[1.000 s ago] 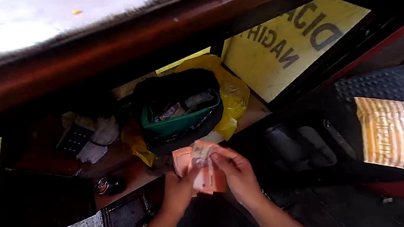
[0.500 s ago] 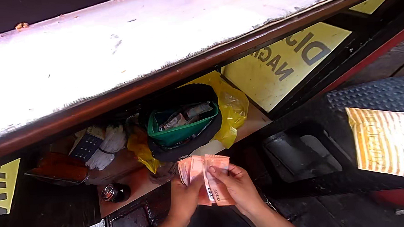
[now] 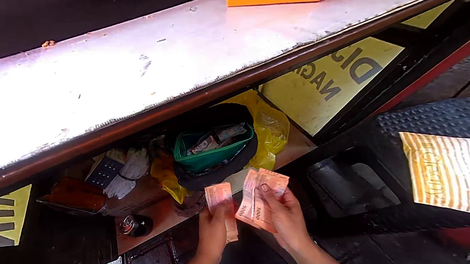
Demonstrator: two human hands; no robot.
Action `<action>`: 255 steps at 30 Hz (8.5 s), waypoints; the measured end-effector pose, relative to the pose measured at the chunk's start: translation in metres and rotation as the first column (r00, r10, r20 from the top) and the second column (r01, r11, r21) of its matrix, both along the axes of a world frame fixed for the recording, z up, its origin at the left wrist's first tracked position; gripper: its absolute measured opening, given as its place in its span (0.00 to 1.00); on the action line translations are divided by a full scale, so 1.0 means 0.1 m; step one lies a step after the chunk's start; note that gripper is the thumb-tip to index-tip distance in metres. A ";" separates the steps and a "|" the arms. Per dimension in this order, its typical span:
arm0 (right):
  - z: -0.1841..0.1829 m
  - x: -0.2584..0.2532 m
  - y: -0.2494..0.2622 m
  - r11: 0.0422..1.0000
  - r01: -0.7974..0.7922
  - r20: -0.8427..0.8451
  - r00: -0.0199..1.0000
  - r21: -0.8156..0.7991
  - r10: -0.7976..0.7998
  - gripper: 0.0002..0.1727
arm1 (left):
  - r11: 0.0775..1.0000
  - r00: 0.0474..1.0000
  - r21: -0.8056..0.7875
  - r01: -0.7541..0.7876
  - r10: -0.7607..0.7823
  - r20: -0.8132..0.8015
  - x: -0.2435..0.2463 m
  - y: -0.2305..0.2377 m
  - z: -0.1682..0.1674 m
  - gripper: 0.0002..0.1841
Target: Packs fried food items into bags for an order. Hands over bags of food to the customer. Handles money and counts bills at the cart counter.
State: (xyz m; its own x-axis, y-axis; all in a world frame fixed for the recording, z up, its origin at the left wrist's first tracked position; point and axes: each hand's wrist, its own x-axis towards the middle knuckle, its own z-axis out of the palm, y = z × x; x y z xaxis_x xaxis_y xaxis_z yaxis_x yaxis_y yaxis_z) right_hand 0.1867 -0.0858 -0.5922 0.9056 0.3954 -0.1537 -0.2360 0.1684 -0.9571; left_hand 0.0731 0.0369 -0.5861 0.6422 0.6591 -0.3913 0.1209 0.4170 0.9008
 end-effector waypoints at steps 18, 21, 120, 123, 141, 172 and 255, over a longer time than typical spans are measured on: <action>-0.01 -0.06 0.05 0.972 -0.233 -0.071 0.970 -0.013 0.232 0.14 | 1.000 1.000 -0.028 0.003 -0.004 -0.027 0.02 -0.03 -0.04 0.11; -0.07 -0.05 0.05 0.992 -0.124 -0.006 0.992 0.008 0.124 0.12 | 0.999 1.000 -0.042 -0.003 0.002 -0.017 0.01 -0.01 -0.01 0.13; 0.98 0.57 0.48 0.896 -0.008 0.858 0.287 -0.443 0.426 0.14 | 0.878 0.899 0.478 -0.020 -0.193 0.392 -0.08 0.64 0.84 0.17; 1.06 0.72 0.75 0.833 0.100 0.838 0.032 -0.545 0.544 0.18 | 0.658 0.985 0.752 -0.045 -0.098 0.145 -0.09 1.01 1.08 0.16; 0.98 0.91 1.05 0.416 0.196 0.406 -0.091 -0.888 0.909 0.14 | -0.080 0.787 0.851 0.518 -0.345 -0.511 -0.21 0.98 0.61 0.15; 0.75 1.13 0.62 0.669 -0.231 0.706 -0.167 -0.707 0.688 0.18 | 0.316 0.946 0.902 0.294 -0.231 -0.227 -0.28 0.95 0.57 0.10; 1.20 1.24 0.47 0.906 -0.300 0.378 0.835 -0.298 0.400 0.11 | 0.031 0.956 0.956 0.291 -0.041 -0.289 1.20 0.73 1.16 0.15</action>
State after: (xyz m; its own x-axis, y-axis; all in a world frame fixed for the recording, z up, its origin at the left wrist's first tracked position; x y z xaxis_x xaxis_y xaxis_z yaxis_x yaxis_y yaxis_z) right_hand 0.3107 -0.0390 -0.4724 0.7084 0.7000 0.0903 0.1950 -0.0711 -0.9782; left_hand 0.1934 0.1095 -0.4698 0.8174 0.3850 0.4285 0.2097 -0.8917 0.4011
